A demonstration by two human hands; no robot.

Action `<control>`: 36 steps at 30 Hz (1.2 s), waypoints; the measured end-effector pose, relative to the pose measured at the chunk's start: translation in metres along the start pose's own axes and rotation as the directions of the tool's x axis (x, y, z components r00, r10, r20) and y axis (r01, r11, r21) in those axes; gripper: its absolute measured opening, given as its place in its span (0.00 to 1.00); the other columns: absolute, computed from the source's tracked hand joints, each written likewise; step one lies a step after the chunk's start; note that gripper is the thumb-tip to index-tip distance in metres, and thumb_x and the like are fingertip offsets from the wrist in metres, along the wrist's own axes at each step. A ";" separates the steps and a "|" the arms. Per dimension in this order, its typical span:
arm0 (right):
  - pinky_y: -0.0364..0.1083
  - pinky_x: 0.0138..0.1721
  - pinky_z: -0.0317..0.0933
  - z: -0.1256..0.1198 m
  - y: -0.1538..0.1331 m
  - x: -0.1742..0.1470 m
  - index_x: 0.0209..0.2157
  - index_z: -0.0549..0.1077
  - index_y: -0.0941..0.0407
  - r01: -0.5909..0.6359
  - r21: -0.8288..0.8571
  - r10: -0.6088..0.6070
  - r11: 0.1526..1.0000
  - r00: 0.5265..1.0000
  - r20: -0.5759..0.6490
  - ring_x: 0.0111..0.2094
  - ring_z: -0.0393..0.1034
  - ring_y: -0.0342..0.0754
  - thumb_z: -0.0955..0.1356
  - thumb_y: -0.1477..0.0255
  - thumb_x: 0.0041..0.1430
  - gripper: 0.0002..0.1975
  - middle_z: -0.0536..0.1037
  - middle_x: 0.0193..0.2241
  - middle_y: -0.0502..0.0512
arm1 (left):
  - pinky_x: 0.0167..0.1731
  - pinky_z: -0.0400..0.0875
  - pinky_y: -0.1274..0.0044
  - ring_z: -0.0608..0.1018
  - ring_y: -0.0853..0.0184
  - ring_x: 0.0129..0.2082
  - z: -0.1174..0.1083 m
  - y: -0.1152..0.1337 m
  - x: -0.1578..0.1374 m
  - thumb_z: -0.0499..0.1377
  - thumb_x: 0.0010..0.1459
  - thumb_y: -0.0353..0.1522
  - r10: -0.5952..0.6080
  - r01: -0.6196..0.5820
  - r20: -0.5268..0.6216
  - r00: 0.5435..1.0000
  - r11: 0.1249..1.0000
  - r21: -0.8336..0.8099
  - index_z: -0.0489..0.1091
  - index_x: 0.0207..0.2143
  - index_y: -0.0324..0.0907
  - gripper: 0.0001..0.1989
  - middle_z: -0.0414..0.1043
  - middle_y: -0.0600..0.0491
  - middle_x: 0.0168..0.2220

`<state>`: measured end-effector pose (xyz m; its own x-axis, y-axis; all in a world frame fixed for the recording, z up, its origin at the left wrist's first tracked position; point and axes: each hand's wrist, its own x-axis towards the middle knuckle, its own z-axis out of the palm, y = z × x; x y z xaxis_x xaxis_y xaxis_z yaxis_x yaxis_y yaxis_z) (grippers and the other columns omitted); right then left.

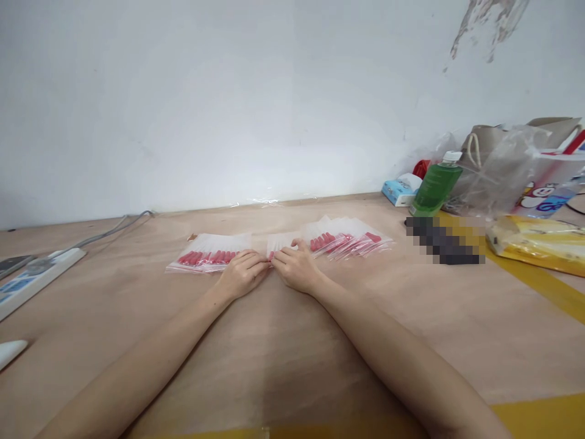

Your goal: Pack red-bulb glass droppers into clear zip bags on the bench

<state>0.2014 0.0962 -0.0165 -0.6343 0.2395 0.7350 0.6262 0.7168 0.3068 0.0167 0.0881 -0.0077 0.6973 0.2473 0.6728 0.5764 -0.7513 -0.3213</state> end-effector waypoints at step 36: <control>0.53 0.50 0.39 -0.015 0.019 -0.016 0.28 0.72 0.54 -0.020 -0.013 0.021 1.000 0.997 0.072 0.31 0.61 0.42 0.61 0.76 0.59 0.10 0.74 0.24 0.47 | 0.40 0.67 0.71 0.73 0.65 0.35 -0.008 0.000 -0.003 0.55 0.56 0.29 -0.175 0.181 0.053 0.983 0.973 -0.142 0.69 0.35 0.39 0.05 0.72 0.49 0.35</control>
<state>0.2301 0.0968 -0.0131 -0.6520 0.3006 0.6961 0.6443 0.7036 0.2996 0.0110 0.0829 -0.0046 0.6073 0.4069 0.6823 0.6266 -0.7733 -0.0966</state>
